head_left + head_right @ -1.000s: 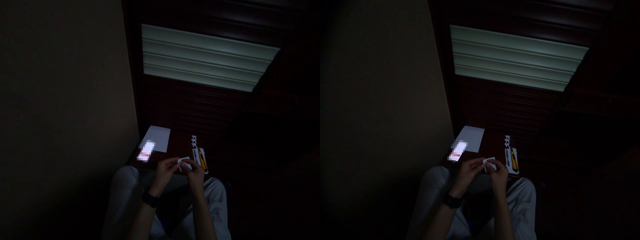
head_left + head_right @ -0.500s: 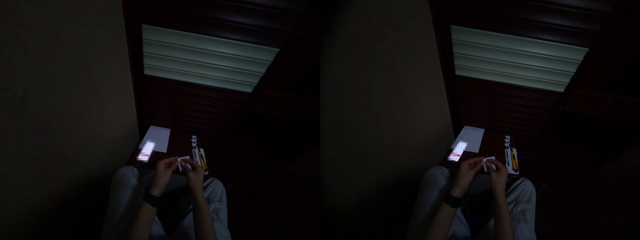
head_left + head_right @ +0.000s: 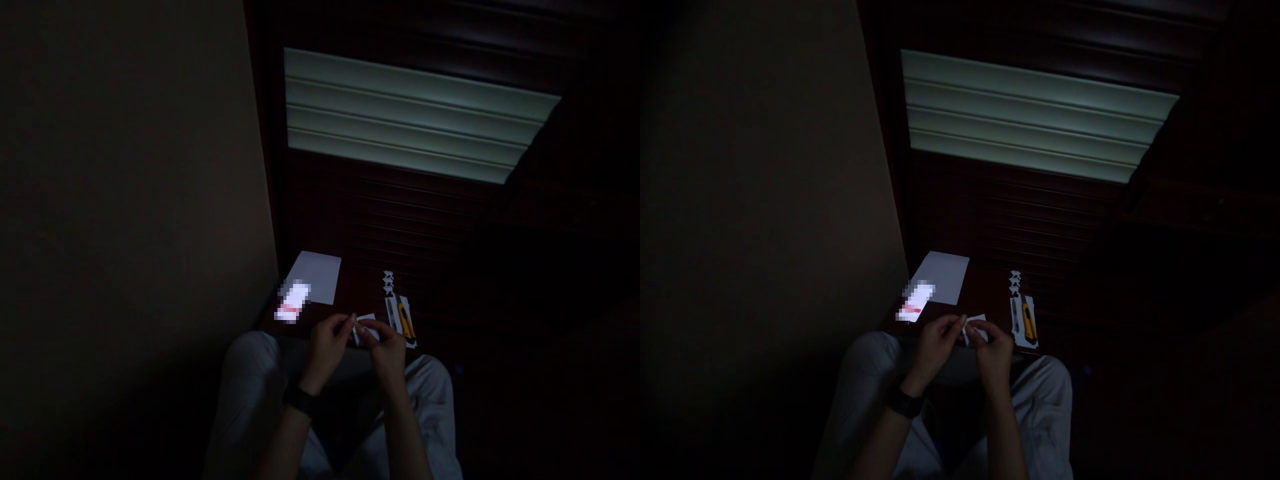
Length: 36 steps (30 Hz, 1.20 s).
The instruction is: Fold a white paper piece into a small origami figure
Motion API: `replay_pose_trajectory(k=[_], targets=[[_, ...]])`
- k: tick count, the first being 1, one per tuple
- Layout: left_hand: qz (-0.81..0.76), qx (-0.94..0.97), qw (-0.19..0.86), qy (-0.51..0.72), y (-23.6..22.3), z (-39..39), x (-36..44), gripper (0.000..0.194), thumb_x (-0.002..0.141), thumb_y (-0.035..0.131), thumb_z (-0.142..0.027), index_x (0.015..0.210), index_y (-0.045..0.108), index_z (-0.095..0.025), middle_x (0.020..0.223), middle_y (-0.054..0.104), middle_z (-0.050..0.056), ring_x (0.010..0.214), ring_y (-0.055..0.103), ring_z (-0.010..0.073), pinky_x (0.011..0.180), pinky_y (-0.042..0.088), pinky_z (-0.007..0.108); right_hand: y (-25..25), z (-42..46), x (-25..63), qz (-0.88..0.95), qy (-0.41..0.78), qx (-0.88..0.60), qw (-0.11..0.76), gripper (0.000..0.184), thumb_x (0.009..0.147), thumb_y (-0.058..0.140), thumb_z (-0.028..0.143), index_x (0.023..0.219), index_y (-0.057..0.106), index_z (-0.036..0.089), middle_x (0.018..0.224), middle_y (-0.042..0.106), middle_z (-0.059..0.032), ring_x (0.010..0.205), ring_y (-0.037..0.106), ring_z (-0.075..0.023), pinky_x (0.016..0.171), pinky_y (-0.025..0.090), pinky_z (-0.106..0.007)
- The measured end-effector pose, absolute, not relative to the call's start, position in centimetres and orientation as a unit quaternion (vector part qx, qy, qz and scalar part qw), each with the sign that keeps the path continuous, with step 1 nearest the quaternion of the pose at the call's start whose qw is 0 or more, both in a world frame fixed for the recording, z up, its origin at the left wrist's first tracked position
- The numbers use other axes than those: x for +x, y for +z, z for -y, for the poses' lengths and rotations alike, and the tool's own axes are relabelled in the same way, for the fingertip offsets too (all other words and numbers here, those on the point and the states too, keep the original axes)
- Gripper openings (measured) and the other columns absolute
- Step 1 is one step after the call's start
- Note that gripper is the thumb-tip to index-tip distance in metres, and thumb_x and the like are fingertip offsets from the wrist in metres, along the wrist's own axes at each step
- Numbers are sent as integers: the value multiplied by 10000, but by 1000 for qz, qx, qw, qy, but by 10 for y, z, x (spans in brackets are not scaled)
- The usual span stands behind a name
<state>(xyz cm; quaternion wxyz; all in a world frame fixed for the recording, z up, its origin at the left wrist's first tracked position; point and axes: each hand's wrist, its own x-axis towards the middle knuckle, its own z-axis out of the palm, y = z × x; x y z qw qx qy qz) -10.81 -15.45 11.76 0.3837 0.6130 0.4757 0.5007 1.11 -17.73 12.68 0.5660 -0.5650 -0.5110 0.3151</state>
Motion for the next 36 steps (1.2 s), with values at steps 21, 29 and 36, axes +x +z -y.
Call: replay_pose_trajectory(k=[21,29,36], targets=[[-488,617,348,510,110,153,-110,277,859,372,-375,703,480,-174,625,456,-28,591,442,106,535,325,203,132,179,10,541,342,-493,589,337,653,643,229,987,612,192,987,633,-57,888,579,-214,765,451,-326],[-473,620,371,504,117,158,-107,304,853,368,-403,680,469,-174,599,442,-30,569,430,107,526,326,203,129,178,8,519,337,-506,602,249,691,614,287,914,639,179,913,655,-58,834,594,-209,739,453,-319],[-458,635,373,497,122,161,-105,289,866,357,-374,701,481,-171,604,454,-33,560,438,99,517,320,202,122,177,11,504,326,-515,612,226,688,626,297,876,637,172,896,661,-58,852,589,-221,770,438,-343]])
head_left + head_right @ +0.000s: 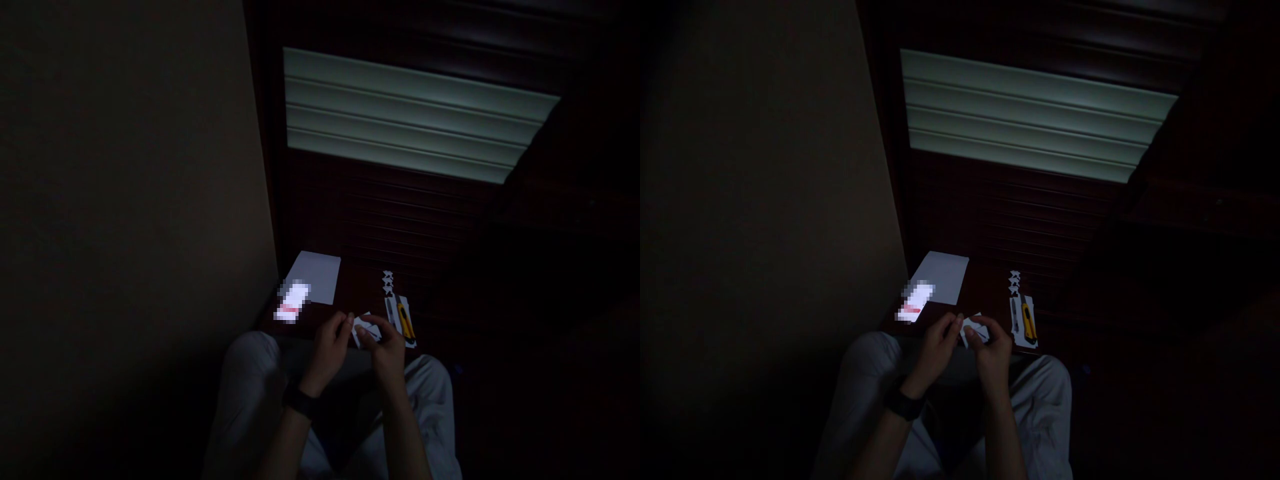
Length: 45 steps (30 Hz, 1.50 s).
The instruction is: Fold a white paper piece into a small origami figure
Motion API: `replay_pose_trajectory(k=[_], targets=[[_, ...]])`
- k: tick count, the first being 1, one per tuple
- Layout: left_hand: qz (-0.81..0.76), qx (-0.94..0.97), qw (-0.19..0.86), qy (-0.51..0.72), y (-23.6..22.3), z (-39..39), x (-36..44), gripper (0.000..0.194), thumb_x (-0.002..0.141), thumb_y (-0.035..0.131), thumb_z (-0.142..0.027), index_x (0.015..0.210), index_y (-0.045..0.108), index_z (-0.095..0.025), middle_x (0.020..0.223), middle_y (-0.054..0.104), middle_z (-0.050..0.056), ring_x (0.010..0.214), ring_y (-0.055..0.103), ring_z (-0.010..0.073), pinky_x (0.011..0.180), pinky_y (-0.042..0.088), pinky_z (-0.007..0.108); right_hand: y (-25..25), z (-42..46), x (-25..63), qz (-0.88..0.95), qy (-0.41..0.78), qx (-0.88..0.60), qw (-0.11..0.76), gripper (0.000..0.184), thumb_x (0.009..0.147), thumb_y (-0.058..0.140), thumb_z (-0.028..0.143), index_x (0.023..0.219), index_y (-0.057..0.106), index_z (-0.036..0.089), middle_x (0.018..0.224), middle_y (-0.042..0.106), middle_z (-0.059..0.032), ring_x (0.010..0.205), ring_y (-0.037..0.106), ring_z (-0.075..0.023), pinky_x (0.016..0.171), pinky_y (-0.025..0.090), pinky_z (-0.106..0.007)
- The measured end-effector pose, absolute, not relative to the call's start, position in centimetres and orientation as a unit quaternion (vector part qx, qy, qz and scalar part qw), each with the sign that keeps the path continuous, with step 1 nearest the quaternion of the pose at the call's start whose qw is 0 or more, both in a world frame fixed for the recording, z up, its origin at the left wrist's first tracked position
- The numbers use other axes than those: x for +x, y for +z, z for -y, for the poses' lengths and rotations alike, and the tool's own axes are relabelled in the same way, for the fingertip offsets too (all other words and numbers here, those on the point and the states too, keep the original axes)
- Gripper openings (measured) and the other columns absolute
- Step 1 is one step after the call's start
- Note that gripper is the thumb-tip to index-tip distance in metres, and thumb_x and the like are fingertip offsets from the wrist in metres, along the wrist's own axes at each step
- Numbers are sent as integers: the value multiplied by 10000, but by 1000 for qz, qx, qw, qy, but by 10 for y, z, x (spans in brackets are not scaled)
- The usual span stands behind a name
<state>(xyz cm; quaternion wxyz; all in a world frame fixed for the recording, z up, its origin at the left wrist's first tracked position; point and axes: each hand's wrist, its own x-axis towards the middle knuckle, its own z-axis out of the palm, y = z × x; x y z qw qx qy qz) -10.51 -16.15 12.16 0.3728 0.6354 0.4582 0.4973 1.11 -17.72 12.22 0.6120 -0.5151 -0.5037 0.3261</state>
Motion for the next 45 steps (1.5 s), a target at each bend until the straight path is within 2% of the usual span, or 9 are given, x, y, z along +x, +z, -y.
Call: replay_pose_trajectory(k=[9,22,32,40,45], targets=[[-454,674,335,477,127,163,-109,279,864,377,-346,679,487,-167,609,466,-34,584,443,96,556,326,204,121,177,14,497,325,-516,617,210,669,638,281,846,639,168,849,663,-52,797,592,-214,721,443,-330],[-448,678,323,485,135,165,-107,306,865,361,-362,639,447,-174,584,438,-35,560,416,98,543,316,209,123,177,16,466,392,-500,616,272,658,655,321,881,638,166,890,652,-61,769,595,-215,638,459,-312],[-445,696,306,472,137,165,-107,276,875,342,-323,658,435,-182,614,456,-28,579,428,105,566,305,220,130,179,18,488,400,-478,612,286,673,650,317,922,626,179,946,638,-60,877,575,-226,714,461,-323],[-439,683,339,476,138,166,-107,293,872,340,-340,644,428,-179,612,468,-22,584,433,107,558,316,213,129,177,22,516,398,-483,585,346,642,677,304,965,655,183,973,661,-72,911,589,-254,800,452,-393],[-440,676,350,475,134,165,-108,292,870,354,-350,646,426,-177,615,460,-29,584,430,101,549,313,210,133,180,21,514,413,-479,579,320,641,682,295,943,674,189,945,678,-67,889,605,-251,804,453,-383]])
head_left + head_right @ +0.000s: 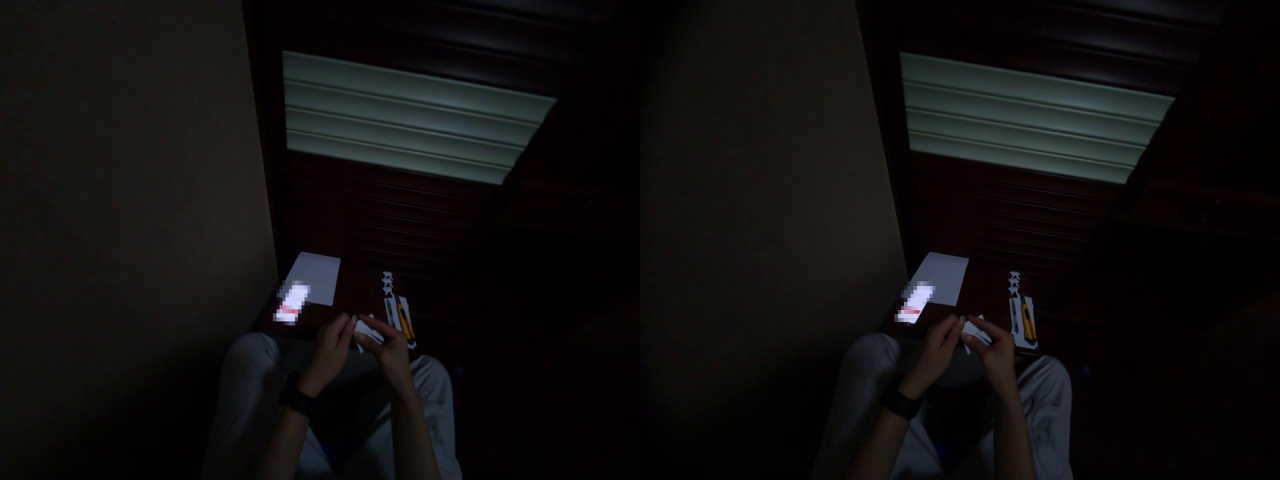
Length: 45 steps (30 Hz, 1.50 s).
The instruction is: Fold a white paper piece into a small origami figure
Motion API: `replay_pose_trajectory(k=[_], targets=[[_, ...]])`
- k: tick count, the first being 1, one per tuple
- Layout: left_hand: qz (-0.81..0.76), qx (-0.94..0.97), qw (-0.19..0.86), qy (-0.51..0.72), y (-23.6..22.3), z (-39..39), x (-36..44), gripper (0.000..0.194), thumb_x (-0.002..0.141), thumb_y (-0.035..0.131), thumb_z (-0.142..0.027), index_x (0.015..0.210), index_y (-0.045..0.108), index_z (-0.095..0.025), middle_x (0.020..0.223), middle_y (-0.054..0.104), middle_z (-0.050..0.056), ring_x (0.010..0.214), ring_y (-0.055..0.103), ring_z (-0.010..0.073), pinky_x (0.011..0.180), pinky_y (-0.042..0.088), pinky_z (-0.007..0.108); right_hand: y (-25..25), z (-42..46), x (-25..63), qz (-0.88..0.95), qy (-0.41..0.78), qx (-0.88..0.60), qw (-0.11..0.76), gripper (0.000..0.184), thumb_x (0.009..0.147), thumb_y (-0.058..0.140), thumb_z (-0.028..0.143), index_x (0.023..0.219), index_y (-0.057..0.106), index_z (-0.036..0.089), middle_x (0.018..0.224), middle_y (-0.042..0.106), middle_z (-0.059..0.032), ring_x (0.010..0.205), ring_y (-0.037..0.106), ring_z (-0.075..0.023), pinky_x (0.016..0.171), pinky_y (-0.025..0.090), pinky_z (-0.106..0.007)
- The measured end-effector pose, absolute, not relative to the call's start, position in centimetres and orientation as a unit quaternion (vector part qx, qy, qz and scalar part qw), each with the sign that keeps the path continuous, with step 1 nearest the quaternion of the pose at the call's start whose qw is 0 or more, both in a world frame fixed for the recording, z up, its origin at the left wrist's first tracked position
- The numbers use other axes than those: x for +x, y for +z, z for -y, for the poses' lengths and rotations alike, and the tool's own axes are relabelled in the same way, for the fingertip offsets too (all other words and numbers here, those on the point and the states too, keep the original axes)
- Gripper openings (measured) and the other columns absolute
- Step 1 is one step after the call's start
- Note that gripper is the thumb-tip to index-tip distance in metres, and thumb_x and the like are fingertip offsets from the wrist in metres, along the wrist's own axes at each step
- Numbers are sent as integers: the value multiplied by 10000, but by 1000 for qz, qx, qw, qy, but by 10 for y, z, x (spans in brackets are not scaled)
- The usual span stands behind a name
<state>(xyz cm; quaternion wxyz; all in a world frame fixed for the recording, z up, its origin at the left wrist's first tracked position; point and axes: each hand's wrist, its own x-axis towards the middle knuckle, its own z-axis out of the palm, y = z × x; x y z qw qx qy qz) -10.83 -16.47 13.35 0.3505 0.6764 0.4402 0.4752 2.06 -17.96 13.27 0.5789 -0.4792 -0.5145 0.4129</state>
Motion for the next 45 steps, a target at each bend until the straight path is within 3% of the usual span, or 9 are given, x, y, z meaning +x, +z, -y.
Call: replay_pose_trajectory(k=[19,25,31,39,45], targets=[[-430,698,343,458,133,167,-107,272,885,327,-327,692,443,-175,656,471,-25,611,437,102,580,328,216,128,179,23,474,447,-472,594,313,604,718,265,903,683,179,886,684,-56,836,601,-236,758,455,-362],[-415,728,338,428,137,167,-111,268,894,315,-305,696,437,-172,675,478,-22,617,435,99,581,316,218,128,181,24,459,480,-442,603,485,582,733,212,1049,606,231,1041,623,-36,924,552,-229,757,440,-322],[-406,737,339,420,143,168,-114,267,898,310,-294,682,411,-173,678,458,-26,627,425,96,587,314,214,130,181,22,442,523,-411,601,609,580,719,201,1152,521,268,1024,607,-20,768,554,-185,648,434,-279],[-394,742,352,413,143,172,-110,272,894,315,-297,660,381,-174,669,437,-26,626,409,97,589,314,217,136,185,30,506,536,-405,541,622,566,717,187,1152,518,247,876,604,-10,640,509,-147,549,402,-245],[-386,749,359,401,144,172,-111,272,887,326,-295,651,379,-172,666,442,-23,621,415,98,576,313,215,133,185,31,507,528,-405,548,567,573,711,205,1114,546,232,975,600,-32,728,532,-179,607,420,-272]])
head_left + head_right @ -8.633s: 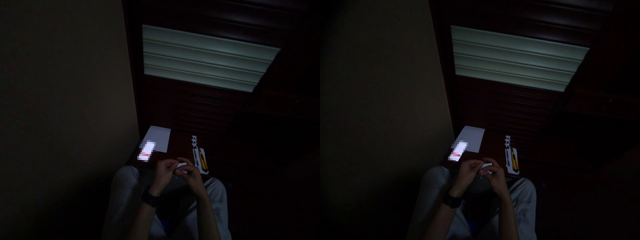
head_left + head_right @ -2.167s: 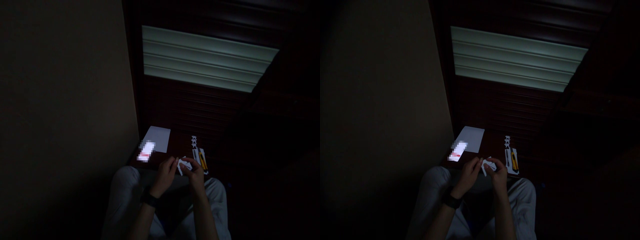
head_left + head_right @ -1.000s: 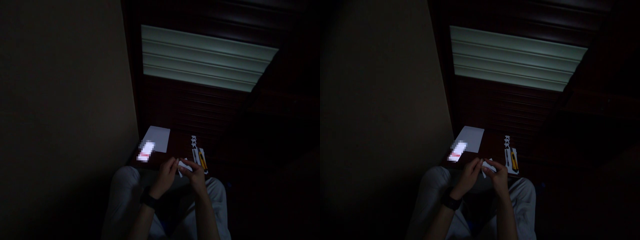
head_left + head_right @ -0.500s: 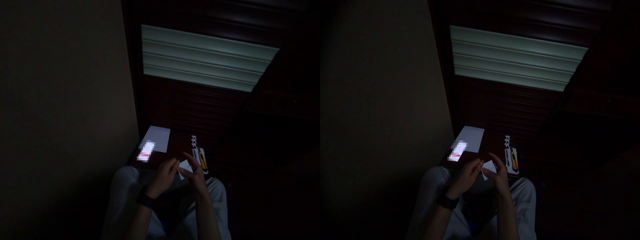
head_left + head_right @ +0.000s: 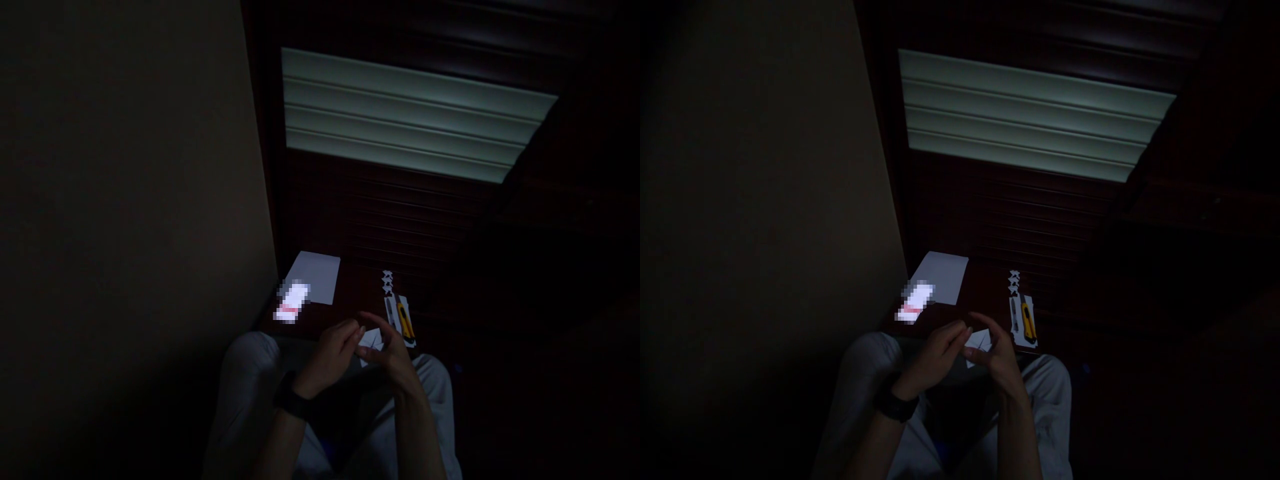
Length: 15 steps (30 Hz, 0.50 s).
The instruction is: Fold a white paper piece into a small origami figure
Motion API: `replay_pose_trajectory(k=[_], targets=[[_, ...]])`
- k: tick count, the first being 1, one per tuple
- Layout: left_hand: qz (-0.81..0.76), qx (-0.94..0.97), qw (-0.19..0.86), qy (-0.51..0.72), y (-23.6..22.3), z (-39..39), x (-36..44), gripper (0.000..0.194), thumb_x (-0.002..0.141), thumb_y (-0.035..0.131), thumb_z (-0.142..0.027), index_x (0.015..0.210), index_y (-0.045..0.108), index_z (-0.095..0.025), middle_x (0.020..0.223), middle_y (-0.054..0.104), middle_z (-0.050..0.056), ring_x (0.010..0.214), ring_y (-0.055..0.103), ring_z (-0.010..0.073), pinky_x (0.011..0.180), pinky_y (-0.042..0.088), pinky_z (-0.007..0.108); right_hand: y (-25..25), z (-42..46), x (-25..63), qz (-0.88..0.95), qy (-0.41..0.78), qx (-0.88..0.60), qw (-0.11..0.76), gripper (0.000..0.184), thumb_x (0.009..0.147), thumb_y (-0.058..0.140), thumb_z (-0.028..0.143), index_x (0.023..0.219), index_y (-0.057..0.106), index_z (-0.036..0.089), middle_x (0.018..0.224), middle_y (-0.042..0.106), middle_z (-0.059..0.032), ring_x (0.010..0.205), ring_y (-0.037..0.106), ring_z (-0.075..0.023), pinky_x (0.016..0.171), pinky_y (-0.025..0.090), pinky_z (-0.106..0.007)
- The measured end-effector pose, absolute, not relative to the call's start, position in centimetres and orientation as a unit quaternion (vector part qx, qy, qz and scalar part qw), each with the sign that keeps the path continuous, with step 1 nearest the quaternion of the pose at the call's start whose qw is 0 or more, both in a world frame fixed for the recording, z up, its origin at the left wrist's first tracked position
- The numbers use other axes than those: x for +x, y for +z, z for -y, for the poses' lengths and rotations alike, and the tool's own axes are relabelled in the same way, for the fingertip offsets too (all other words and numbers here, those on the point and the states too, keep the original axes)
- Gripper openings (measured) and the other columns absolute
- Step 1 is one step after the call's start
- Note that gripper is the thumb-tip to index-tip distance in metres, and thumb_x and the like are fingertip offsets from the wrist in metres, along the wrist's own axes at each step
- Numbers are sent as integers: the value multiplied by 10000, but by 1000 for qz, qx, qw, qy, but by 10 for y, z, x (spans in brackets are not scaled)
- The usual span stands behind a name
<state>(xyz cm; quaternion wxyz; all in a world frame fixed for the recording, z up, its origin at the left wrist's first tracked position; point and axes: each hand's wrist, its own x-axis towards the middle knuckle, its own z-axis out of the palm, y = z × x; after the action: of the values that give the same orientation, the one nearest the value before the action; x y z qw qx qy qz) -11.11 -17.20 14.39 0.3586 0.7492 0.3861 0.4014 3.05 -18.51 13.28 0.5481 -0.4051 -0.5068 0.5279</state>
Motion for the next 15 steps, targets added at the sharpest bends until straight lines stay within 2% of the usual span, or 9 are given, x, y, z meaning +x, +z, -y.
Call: replay_pose_trajectory(k=[7,12,15], targets=[[-382,737,369,416,142,172,-111,253,888,321,-285,677,401,-171,682,453,-21,642,424,102,593,319,215,132,184,28,500,515,-415,560,516,566,707,185,1063,577,228,1023,593,-28,879,525,-216,725,417,-307],[-380,733,385,413,140,171,-111,263,888,324,-300,667,387,-170,656,420,-31,615,393,94,566,306,207,133,185,31,498,540,-400,547,558,577,696,156,1105,542,244,964,588,-17,718,526,-166,585,413,-262],[-374,734,399,402,143,171,-111,273,887,323,-312,665,391,-168,647,411,-33,604,384,92,556,308,202,133,186,32,504,541,-394,546,555,581,696,167,1106,536,249,954,585,-13,715,526,-165,571,410,-256]])
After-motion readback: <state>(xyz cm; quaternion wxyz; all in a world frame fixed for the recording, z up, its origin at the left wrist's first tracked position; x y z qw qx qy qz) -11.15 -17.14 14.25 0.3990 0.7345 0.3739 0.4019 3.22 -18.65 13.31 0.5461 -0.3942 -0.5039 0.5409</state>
